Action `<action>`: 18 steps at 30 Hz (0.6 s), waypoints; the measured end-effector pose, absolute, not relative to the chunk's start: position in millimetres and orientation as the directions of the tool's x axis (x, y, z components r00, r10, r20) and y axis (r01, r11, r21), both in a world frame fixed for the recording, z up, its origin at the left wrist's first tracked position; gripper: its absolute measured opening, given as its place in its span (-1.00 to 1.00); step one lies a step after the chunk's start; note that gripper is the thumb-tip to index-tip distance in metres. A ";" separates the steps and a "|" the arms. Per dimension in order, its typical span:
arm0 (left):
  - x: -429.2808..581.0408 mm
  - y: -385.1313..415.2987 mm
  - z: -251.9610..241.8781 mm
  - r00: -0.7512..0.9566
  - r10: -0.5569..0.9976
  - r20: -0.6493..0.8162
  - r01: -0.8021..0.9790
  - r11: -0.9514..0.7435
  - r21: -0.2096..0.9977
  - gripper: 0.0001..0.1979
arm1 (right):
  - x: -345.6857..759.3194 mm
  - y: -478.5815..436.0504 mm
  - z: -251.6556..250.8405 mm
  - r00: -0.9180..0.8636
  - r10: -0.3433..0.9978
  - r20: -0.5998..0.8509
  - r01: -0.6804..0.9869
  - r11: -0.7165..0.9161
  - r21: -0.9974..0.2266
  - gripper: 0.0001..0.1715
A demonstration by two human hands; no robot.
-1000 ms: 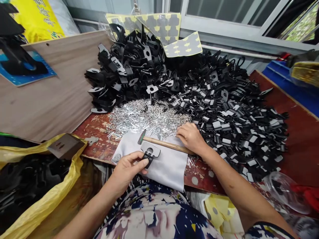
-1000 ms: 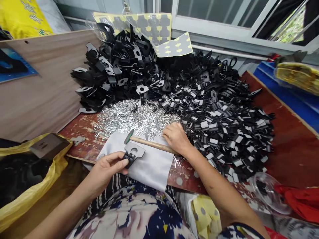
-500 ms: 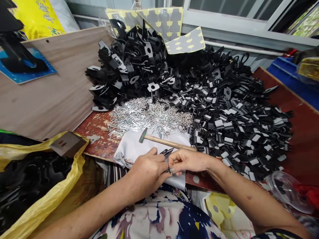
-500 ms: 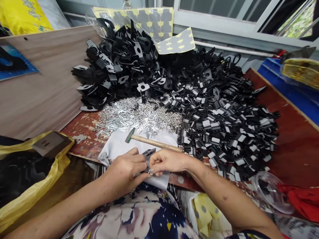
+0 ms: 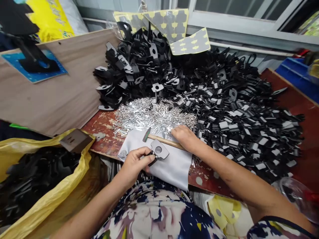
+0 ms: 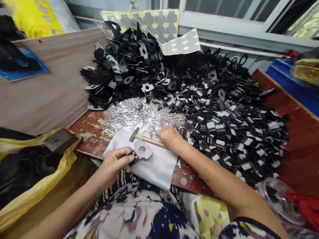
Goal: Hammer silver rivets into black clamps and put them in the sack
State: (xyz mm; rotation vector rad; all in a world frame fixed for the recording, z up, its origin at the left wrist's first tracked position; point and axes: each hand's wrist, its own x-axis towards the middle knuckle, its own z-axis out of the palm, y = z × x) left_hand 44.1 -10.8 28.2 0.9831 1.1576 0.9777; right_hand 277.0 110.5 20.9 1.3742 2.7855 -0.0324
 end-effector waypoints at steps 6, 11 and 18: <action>31.9 -8.9 29.4 0.065 0.941 -0.333 -0.451 0.325 0.831 -0.75 | 298.2 111.9 16.3 -0.576 0.798 0.177 0.797 0.597 -0.096 -0.72; 24.8 -5.1 24.0 0.020 0.942 -0.336 -0.621 0.275 0.734 -0.67 | 287.5 73.5 43.2 -0.408 0.789 0.459 0.576 0.613 -0.541 -0.75; 31.2 -2.3 18.7 0.010 0.951 -0.310 -0.613 0.251 0.749 -0.65 | 215.0 24.1 64.8 -0.500 0.698 0.512 0.328 0.700 -0.634 -0.74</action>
